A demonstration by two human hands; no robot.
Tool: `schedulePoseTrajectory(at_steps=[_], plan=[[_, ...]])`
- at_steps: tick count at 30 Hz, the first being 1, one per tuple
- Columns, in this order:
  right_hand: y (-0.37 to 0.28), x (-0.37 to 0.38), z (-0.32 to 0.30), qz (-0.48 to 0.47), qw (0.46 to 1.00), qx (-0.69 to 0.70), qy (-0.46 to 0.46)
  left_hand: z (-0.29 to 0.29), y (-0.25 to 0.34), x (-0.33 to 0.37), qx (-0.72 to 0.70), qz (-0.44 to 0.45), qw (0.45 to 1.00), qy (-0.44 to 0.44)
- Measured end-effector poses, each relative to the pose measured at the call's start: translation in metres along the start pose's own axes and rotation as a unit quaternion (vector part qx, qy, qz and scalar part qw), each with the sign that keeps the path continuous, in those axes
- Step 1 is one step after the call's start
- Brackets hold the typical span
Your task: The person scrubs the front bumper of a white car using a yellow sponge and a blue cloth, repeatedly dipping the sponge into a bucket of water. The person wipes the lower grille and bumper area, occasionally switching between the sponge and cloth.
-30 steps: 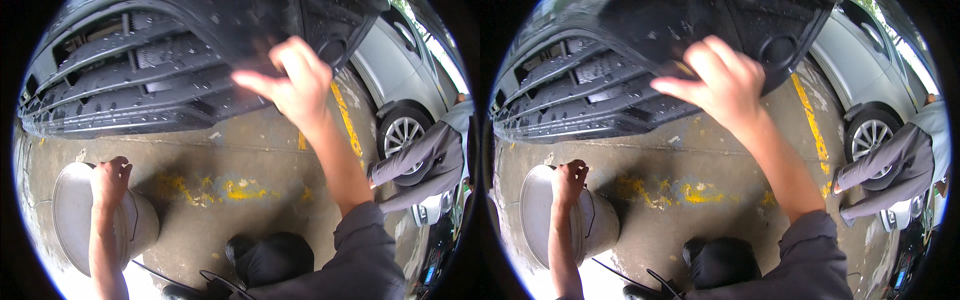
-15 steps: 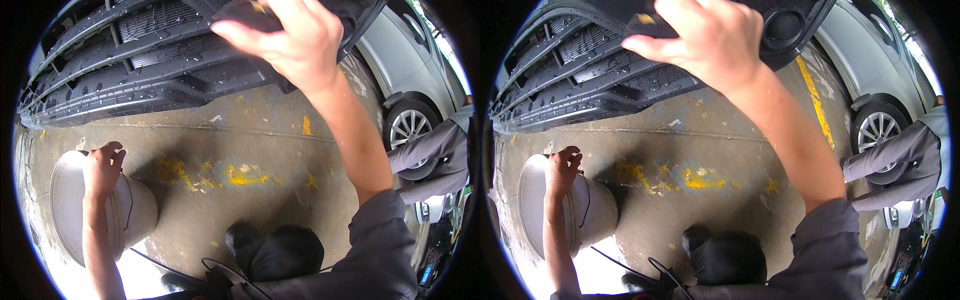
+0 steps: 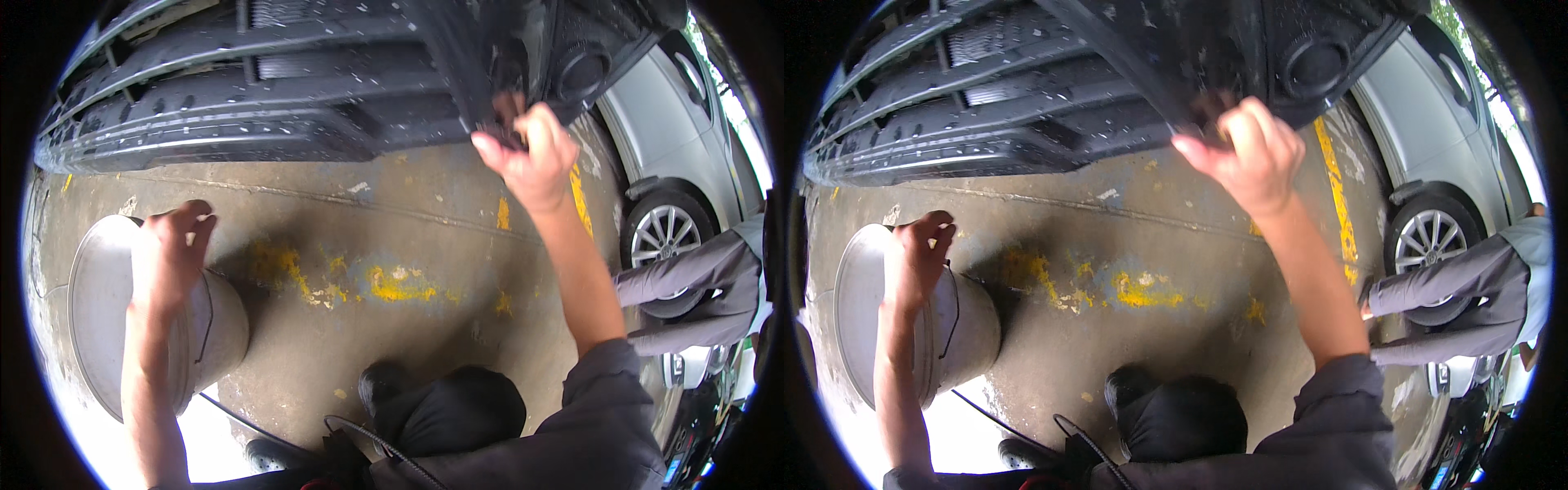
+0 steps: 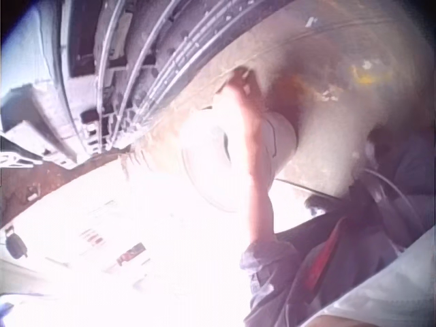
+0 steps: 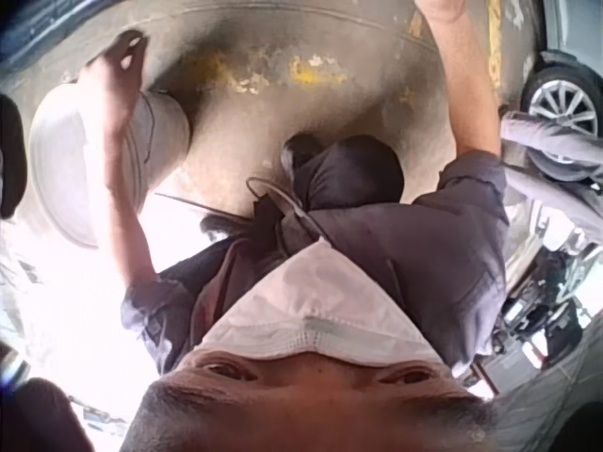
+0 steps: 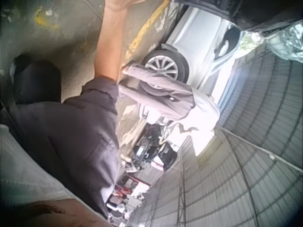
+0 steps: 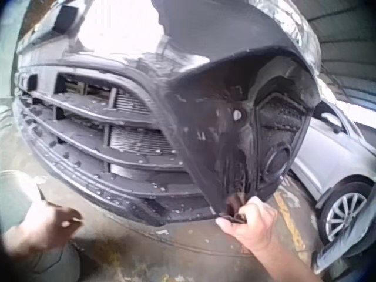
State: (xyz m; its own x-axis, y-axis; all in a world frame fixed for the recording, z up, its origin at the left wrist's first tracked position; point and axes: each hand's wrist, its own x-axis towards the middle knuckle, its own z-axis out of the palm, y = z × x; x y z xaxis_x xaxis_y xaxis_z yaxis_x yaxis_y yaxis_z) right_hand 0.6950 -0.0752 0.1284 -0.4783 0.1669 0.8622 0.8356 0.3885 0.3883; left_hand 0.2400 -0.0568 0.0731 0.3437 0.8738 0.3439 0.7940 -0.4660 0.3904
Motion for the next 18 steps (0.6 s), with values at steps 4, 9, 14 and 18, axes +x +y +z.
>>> schedulePoseTrajectory(at_steps=[4,9,14,18], plan=[[-0.027,-0.028,-0.011,0.118,0.985,-0.087,-0.095,-0.004,0.067,-0.013,-0.029,0.096,0.993,-0.068],[-0.084,-0.074,-0.049,0.416,0.87,-0.102,-0.245,0.066,0.14,-0.05,-0.244,0.135,0.948,-0.151],[-0.175,-0.004,-0.067,0.507,0.778,0.087,-0.362,0.115,0.178,-0.074,-0.567,-0.025,0.795,-0.211],[-0.188,0.013,-0.094,0.539,0.705,0.185,-0.422,0.129,0.195,-0.094,-0.754,-0.086,0.621,-0.196]])
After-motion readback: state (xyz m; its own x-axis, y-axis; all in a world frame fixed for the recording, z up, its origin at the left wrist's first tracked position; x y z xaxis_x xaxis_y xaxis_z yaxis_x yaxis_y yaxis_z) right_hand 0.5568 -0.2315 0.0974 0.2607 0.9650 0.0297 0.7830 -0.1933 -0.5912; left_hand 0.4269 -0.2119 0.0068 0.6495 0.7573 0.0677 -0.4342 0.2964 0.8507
